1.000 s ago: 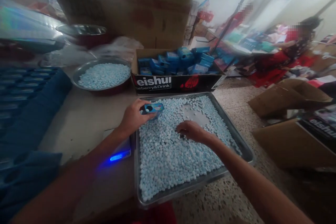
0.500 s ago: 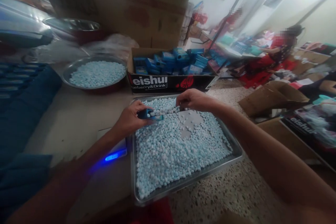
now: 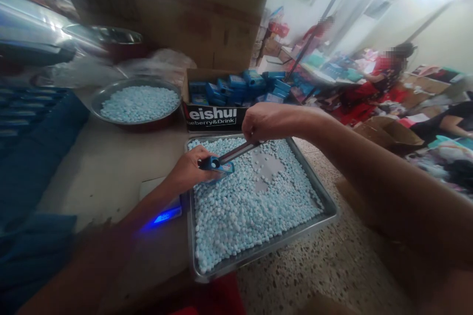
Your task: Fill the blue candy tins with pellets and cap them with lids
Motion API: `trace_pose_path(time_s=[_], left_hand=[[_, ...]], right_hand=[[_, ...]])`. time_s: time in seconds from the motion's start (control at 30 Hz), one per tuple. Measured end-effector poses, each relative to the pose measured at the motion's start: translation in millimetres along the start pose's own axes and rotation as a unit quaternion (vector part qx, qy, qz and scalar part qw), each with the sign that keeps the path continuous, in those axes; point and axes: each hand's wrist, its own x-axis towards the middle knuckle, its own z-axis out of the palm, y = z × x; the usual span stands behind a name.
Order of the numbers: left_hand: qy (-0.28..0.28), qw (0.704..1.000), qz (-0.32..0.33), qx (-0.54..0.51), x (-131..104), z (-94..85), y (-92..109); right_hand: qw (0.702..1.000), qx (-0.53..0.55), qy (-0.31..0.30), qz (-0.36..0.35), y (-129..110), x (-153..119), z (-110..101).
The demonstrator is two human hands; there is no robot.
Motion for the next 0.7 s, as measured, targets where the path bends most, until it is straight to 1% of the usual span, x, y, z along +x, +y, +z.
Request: trace_pose_path(time_s=[0.07, 0.1, 0.17, 0.23, 0.3, 0.33, 0.37, 0.43, 0.5, 0.57, 0.63, 0.7], left_hand=[[-0.001, 1.0, 0.0, -0.021, -2, -4.1, -2], [0.007, 0.999, -0.001, -0.037, -3, -5.9, -3], [0.012, 0.998, 0.0, -0.063, -7, -7.4, -4], [0.002, 0.997, 0.012, -0.08, -13, -6.2, -5], [-0.005, 0.996, 0.026, -0.086, -17, -4.4, -7], [-0.001, 0.996, 0.033, -0.086, -19, -4.0, -8], [0.009, 0.996, 0.037, -0.083, -21, -4.2, -9], [0.019, 0.996, 0.045, -0.071, -23, -5.9, -11], [0.027, 0.996, 0.047, -0.068, -25, -8.1, -12], [0.048, 0.995, 0.045, -0.072, -27, -9.7, -11], [0.071, 0.994, 0.048, -0.072, -29, -10.7, -8], [0.087, 0.992, 0.049, -0.071, -32, -11.9, -4]], right_hand=[[1.0, 0.006, 0.013, 0.011, 6, -13, 1], [0.999, 0.02, 0.023, 0.018, 10, -21, 6], [0.997, 0.062, 0.029, 0.041, 22, -36, 27], [0.992, 0.1, 0.009, 0.081, 36, -47, 64], [0.985, 0.127, -0.022, 0.113, 50, -53, 110], [0.983, 0.14, -0.03, 0.117, 55, -54, 133], [0.982, 0.149, -0.03, 0.116, 58, -54, 153], [0.981, 0.148, 0.008, 0.123, 60, -48, 183], [0.977, 0.142, 0.081, 0.139, 51, -34, 197], [0.97, 0.141, 0.149, 0.133, 33, -13, 203], [0.971, 0.127, 0.178, 0.1, 9, 13, 207], [0.977, 0.092, 0.178, 0.075, -14, 34, 213]])
